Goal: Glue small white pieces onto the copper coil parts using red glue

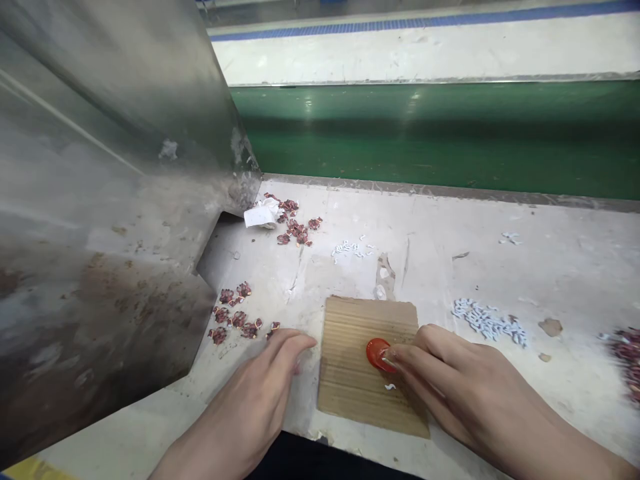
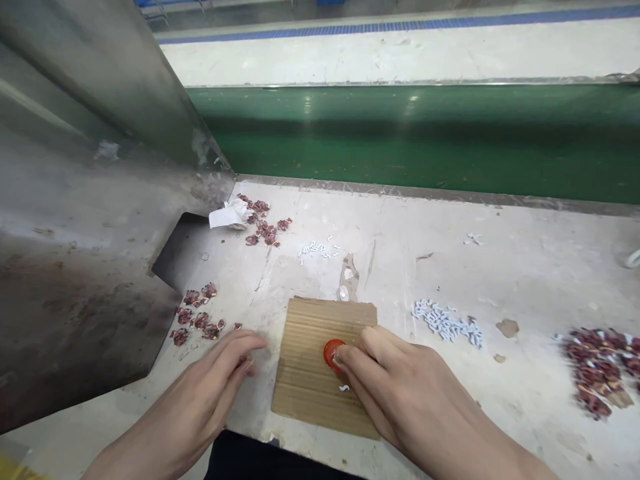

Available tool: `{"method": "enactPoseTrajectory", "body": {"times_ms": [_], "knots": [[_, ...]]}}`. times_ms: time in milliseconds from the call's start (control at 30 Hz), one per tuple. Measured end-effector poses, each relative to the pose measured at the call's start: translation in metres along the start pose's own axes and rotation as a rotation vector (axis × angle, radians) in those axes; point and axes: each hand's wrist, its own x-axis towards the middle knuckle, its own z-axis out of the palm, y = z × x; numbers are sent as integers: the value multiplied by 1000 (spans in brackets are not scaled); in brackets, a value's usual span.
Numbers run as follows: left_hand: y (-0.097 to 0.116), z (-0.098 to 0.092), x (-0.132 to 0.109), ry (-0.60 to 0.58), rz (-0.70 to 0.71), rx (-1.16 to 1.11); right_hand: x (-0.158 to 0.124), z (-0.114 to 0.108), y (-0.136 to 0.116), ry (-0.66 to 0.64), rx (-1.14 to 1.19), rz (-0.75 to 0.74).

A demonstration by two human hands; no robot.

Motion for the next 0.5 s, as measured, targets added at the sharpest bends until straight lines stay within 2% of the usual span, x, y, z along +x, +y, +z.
{"method": "enactPoseTrajectory", "body": {"times_ms": [200, 367, 433, 500], "knots": [[-7, -4, -4, 146, -35, 21, -1, -4, -1, 98, 47, 68], [-3, -8, 1, 75, 38, 19, -10, -6, -4, 284, 265, 158], [0, -8, 4, 102, 21, -96, -19, -3, -6, 335, 333, 252], [2, -5, 8, 243, -93, -337, -28, 2, -11, 408, 397, 375]]}}
